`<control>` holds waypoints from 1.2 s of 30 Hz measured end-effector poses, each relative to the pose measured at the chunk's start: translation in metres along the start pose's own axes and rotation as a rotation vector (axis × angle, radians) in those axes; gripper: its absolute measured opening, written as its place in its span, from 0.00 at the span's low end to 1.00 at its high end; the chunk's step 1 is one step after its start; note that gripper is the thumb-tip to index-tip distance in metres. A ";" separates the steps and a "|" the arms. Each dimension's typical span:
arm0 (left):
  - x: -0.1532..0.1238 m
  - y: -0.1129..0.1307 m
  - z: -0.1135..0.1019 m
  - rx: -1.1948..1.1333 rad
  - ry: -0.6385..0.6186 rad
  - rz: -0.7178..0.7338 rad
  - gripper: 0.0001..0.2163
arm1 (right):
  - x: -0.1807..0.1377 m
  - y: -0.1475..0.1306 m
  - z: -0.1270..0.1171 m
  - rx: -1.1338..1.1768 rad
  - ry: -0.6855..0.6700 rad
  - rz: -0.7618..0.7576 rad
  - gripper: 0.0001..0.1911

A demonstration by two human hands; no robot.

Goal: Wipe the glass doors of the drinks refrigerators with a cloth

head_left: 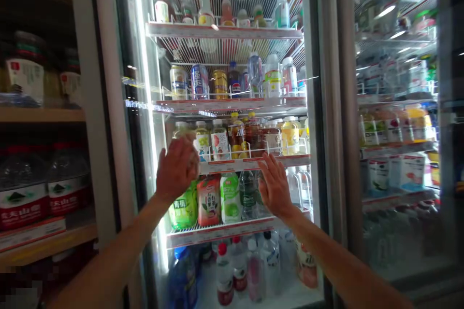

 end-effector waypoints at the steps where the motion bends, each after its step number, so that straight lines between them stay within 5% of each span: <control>1: 0.005 -0.012 -0.004 0.001 0.067 -0.178 0.24 | -0.001 0.002 -0.001 0.000 -0.002 0.008 0.31; 4: 0.016 -0.010 -0.003 -0.016 0.160 -0.451 0.25 | 0.002 -0.003 -0.004 0.043 0.018 -0.005 0.31; 10: 0.009 0.072 0.028 -0.163 -0.007 -0.190 0.28 | 0.040 -0.061 0.007 0.433 0.044 -0.216 0.29; 13: -0.009 0.059 0.021 -0.178 -0.029 -0.230 0.29 | 0.062 -0.086 0.027 0.458 0.005 -0.191 0.25; 19: -0.042 0.004 -0.001 -0.133 -0.042 -0.019 0.34 | 0.093 -0.132 0.074 0.094 0.059 -0.068 0.23; 22: -0.045 0.000 0.001 -0.071 -0.011 -0.038 0.32 | 0.091 -0.112 0.074 -0.052 0.075 -0.104 0.22; 24: -0.044 0.004 0.004 -0.033 -0.018 -0.075 0.31 | 0.077 -0.062 0.054 -0.138 0.081 -0.079 0.22; 27: -0.043 0.011 0.008 -0.016 -0.036 -0.107 0.31 | 0.051 0.039 0.009 -0.240 0.188 0.192 0.24; 29: -0.042 0.012 0.010 -0.013 -0.042 -0.114 0.31 | 0.038 0.081 -0.012 -0.278 0.328 0.417 0.26; 31: -0.042 0.012 0.009 -0.008 -0.046 -0.119 0.31 | 0.036 0.078 -0.010 -0.280 0.359 0.437 0.28; 36: -0.041 0.012 0.006 -0.002 -0.039 -0.113 0.30 | 0.045 0.005 0.025 -0.220 0.076 -0.071 0.27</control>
Point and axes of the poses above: each hand's wrist, its own x-axis towards the middle knuckle, its own z-axis out of the palm, y = z × x, the point moved 3 cm from there along x, towards the middle knuckle, and after that the axes turned 5 degrees about -y, right-handed, at the moved point
